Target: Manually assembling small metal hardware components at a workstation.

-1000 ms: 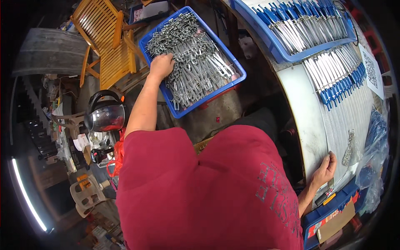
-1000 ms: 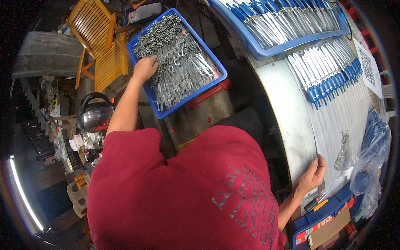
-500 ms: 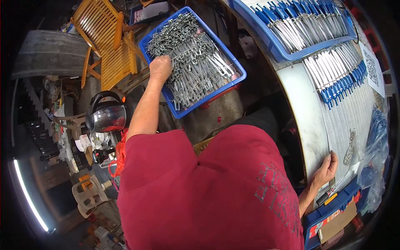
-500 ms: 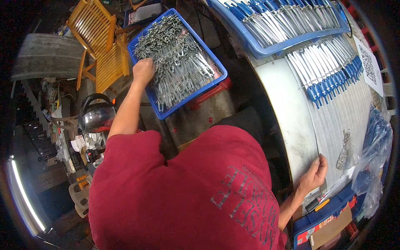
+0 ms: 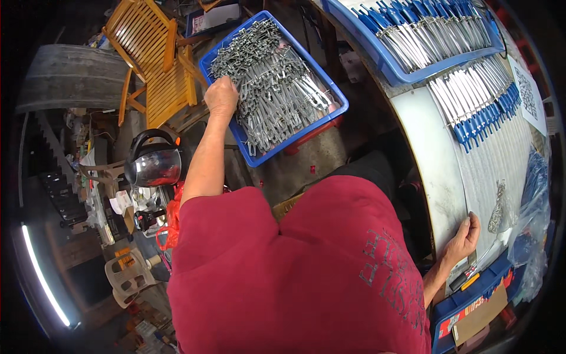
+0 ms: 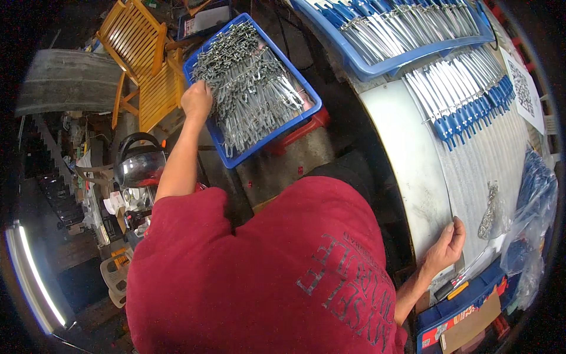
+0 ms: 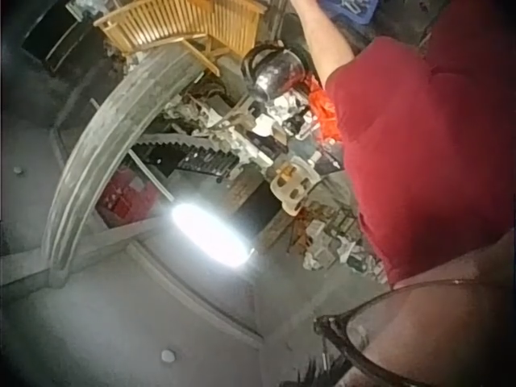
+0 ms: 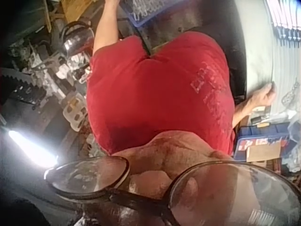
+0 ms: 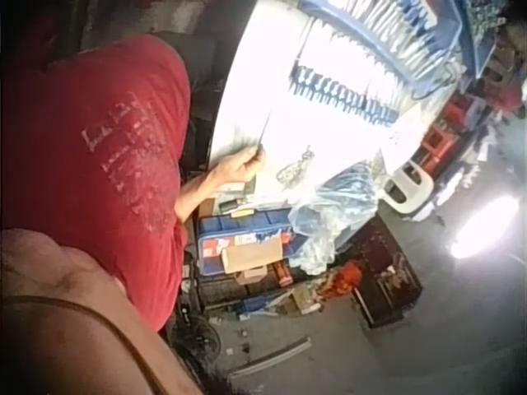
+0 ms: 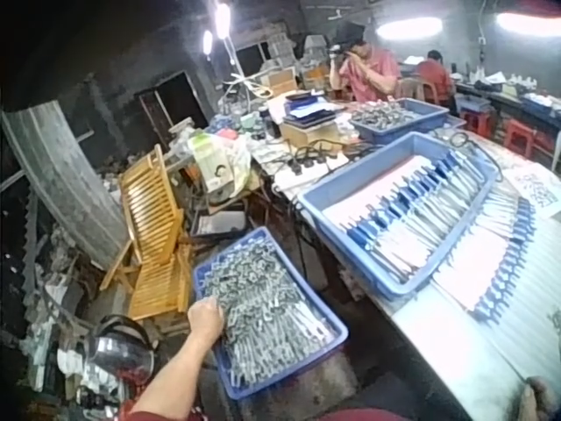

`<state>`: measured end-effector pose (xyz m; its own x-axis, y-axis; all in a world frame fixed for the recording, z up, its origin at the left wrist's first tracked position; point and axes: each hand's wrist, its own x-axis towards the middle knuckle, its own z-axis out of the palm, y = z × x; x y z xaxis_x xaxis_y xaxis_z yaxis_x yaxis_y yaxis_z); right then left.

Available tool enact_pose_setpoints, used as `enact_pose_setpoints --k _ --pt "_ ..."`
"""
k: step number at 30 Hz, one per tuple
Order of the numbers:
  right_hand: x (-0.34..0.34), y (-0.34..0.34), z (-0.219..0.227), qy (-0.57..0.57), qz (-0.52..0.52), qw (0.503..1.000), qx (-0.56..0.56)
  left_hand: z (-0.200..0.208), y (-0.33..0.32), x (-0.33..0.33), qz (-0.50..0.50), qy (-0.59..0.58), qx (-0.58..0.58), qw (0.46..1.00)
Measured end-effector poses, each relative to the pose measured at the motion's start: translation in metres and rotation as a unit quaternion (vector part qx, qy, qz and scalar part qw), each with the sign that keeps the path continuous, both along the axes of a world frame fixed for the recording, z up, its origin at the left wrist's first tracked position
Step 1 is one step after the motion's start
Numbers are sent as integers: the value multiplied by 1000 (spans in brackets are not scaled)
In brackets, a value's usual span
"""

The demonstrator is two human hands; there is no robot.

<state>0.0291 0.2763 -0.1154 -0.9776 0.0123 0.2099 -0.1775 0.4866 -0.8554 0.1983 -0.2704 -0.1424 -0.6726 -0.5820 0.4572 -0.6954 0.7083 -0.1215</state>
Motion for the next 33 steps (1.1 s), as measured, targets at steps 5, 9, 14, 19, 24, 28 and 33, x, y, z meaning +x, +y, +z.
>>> enact_pose_setpoints --k 5,9,14,19,24,28,33 --pt "1 -3 1 -5 -3 1000 -10 29 1 -5 28 19 5 999" --pt "0 -2 1 -9 1 1000 -20 70 -3 -13 -2 33 27 999" --pt "-2 -2 3 -11 2 1000 -9 132 10 -24 -75 104 252 959" --pt "2 -2 14 -27 23 999 -15 182 57 -47 -175 139 538 813" --pt "4 -30 50 -22 137 990 16 189 129 -85 -257 68 650 712" --pt "0 -76 82 58 284 956 36 178 177 -128 -341 -51 711 613" --pt "3 -87 76 3 404 915 -26 161 231 -167 -372 -119 746 539"
